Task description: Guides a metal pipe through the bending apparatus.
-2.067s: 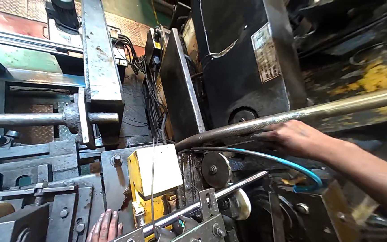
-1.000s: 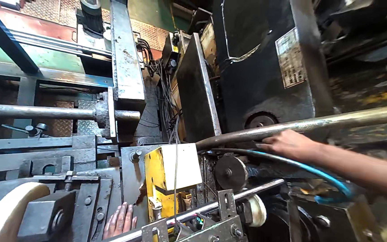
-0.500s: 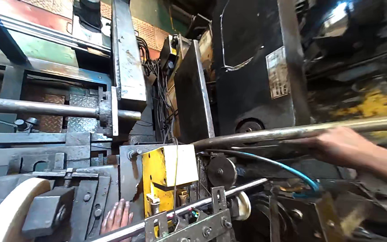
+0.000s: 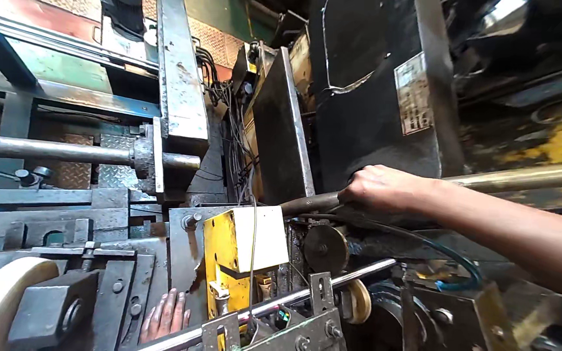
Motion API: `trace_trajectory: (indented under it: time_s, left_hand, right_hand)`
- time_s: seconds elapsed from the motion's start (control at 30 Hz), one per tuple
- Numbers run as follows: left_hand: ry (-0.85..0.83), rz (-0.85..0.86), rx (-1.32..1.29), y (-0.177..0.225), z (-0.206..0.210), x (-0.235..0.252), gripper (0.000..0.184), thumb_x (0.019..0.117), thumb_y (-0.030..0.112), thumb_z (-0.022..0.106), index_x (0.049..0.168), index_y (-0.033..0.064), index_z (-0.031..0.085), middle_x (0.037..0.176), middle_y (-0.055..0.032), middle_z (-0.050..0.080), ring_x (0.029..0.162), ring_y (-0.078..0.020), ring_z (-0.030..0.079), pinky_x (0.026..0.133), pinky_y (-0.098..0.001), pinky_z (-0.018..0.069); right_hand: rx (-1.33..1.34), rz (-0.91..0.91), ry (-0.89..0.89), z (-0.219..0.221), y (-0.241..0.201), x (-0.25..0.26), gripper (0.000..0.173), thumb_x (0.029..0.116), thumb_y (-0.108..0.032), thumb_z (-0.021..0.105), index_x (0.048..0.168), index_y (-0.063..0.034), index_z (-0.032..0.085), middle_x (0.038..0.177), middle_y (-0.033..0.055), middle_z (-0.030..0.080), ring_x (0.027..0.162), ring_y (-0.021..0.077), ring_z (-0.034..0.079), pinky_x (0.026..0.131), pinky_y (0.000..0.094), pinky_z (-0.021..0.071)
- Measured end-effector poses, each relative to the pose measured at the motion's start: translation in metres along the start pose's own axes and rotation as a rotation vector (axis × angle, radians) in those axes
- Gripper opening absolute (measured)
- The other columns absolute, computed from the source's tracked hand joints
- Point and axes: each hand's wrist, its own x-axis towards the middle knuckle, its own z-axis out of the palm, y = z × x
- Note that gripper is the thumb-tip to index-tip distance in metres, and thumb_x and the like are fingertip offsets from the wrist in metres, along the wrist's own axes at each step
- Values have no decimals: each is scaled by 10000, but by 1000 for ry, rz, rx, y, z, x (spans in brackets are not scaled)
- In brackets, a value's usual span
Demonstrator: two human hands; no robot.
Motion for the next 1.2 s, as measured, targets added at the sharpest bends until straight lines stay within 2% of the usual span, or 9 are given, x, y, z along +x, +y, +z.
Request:
trace_trajectory:
  time_s: [0.4, 0.63, 0.73, 0.8, 0.87, 0.93, 1.0, 1.13, 1.2]
  left_hand:
    - [41, 24, 10, -1, 4, 1, 440, 1033, 253, 429, 1239, -15, 712, 1273, -199, 706, 1169, -408, 672, 1036, -481, 468]
    - [21, -1, 0, 1, 0, 2, 468, 1047, 284, 399, 1251, -1, 709, 1295, -188, 699, 1199, -401, 661, 1075, -464, 444]
    - [36, 12, 50, -5, 7, -2, 467, 1059, 321, 406, 1278, 39, 707, 1311, -147, 701, 1220, -351, 659, 1086, -420, 436]
    - [62, 35, 62, -5, 9, -2, 464, 1057, 309, 400, 1258, 31, 713, 1294, -157, 706, 1200, -356, 661, 1065, -422, 439]
    - [52, 45, 64, -5, 7, -2, 455, 1052, 297, 409, 1251, 23, 714, 1290, -164, 705, 1191, -364, 661, 1053, -432, 449]
    - [24, 33, 53, -2, 5, 1, 444, 1042, 285, 429, 1243, 13, 718, 1289, -176, 703, 1183, -378, 669, 1036, -456, 471]
    - [-3, 8, 31, 1, 0, 3, 440, 1036, 272, 442, 1241, -5, 714, 1297, -195, 695, 1183, -405, 667, 1030, -479, 477]
    - [-19, -8, -6, 3, -2, 5, 445, 1033, 263, 442, 1236, -28, 711, 1296, -214, 691, 1176, -433, 668, 1026, -515, 478]
    - [-30, -11, -19, 4, -3, 2, 430, 1028, 244, 455, 1242, -34, 705, 1298, -225, 686, 1179, -446, 663, 1027, -531, 478]
  right_hand:
    - [-71, -49, -123, -15, -37, 47, 152, 987, 13, 586, 870, 26, 682, 835, 191, 665, 853, 399, 679, 711, 546, 517]
    - [-112, 31, -233, -19, -47, 60, 136, 1001, 6, 571, 937, 17, 690, 930, 192, 677, 928, 399, 681, 753, 556, 532]
    - [-86, -20, -104, 19, -7, 23, 122, 967, -45, 650, 864, -6, 700, 783, 169, 660, 805, 393, 677, 692, 558, 514]
    - [-76, -29, 10, 68, 28, -15, 56, 936, -64, 689, 898, -41, 724, 725, 136, 665, 739, 361, 685, 656, 526, 523]
    - [2, 99, 66, 142, 44, -56, 206, 919, 0, 692, 1115, -20, 754, 851, 194, 724, 782, 401, 710, 705, 557, 550]
    - [134, 396, 90, 206, 43, -76, 327, 968, -59, 663, 1289, -95, 714, 1064, 213, 734, 926, 430, 706, 820, 602, 542]
    - [239, 482, 169, 221, 45, -72, 265, 995, -111, 663, 1250, -102, 737, 1107, 210, 733, 965, 451, 700, 835, 640, 523]
    - [268, 271, 445, 218, 63, -84, 121, 897, -47, 756, 1011, -39, 794, 807, 202, 736, 730, 429, 723, 628, 623, 539]
    - [392, 374, 376, 201, 58, -82, 23, 897, -16, 754, 895, 4, 765, 761, 214, 711, 749, 441, 706, 685, 639, 519]
